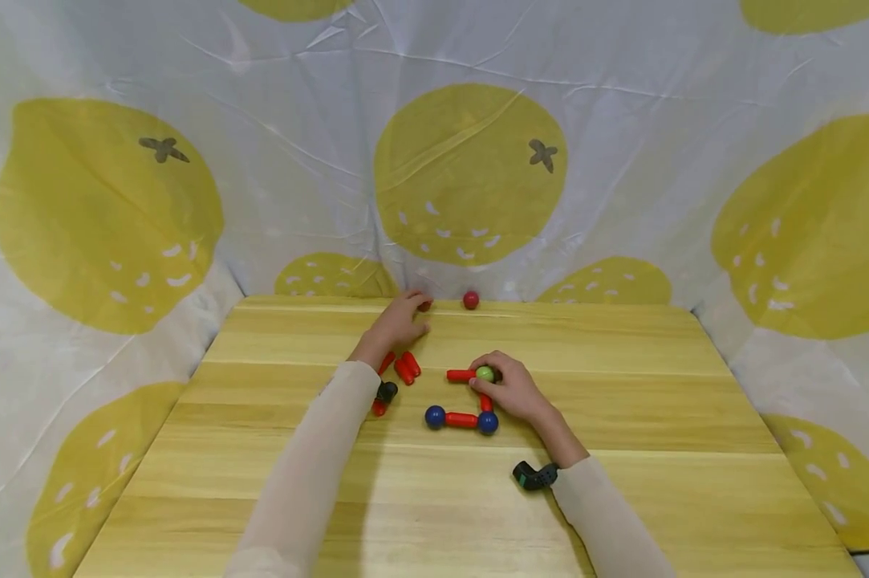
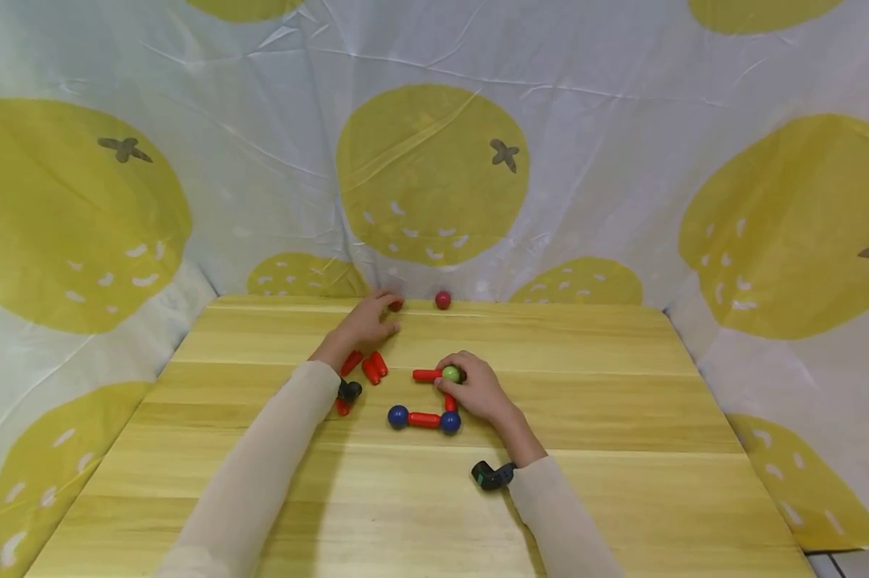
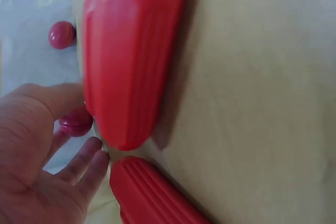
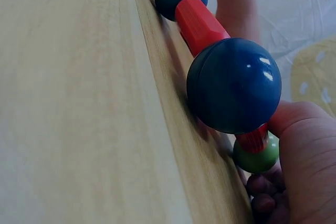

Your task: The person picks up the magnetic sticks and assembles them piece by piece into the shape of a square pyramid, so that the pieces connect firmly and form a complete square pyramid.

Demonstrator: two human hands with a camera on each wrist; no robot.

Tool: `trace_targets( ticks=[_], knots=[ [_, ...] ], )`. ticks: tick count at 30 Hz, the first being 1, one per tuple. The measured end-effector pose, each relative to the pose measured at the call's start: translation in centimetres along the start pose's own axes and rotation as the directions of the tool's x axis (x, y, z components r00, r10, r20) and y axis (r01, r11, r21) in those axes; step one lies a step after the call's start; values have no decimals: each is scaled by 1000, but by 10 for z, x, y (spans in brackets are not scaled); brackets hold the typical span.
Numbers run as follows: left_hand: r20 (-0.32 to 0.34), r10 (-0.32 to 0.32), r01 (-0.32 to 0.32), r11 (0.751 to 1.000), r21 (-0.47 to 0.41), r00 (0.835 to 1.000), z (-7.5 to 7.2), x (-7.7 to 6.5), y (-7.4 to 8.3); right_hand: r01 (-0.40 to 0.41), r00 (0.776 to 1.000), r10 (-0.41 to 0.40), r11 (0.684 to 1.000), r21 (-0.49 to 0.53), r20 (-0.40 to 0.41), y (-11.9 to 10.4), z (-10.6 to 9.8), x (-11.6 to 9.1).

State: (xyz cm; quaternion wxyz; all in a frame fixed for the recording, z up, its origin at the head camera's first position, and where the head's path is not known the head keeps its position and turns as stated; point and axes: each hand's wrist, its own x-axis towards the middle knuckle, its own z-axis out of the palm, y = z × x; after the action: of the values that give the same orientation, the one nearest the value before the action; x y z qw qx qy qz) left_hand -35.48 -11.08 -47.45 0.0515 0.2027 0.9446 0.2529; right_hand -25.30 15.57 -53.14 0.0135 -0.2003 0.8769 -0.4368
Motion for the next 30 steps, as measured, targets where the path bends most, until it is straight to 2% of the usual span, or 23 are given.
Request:
trace_targets(
  ticks=[6, 10, 13, 17, 23, 30],
  knots=[
    [-28, -25, 25, 999, 20, 999, 2, -4, 1, 12, 1000, -12, 1000, -10, -9, 1, 0, 2],
    [-58, 0, -3, 999, -42, 998, 2, -12, 6, 11, 1000, -11, 1000, -18, -2, 1, 0, 3],
    [-82, 32, -42, 991, -127, 996, 2, -24, 15, 5, 1000, -6, 1000, -23, -7, 2, 0, 3],
    [-91, 55, -71, 979, -192, 994, 6, -47, 28, 5, 1000, -5, 1000, -17, -14, 3, 1, 2],
    [-93, 48, -66, 976, -207, 995, 17, -77, 39, 7, 1000, -8, 1000, -9, -23, 5, 2, 0],
    [-100, 33, -55, 973, -224, 994, 31, -93, 40, -2, 1000, 2, 1000, 1, -23, 2, 3, -1]
  ],
)
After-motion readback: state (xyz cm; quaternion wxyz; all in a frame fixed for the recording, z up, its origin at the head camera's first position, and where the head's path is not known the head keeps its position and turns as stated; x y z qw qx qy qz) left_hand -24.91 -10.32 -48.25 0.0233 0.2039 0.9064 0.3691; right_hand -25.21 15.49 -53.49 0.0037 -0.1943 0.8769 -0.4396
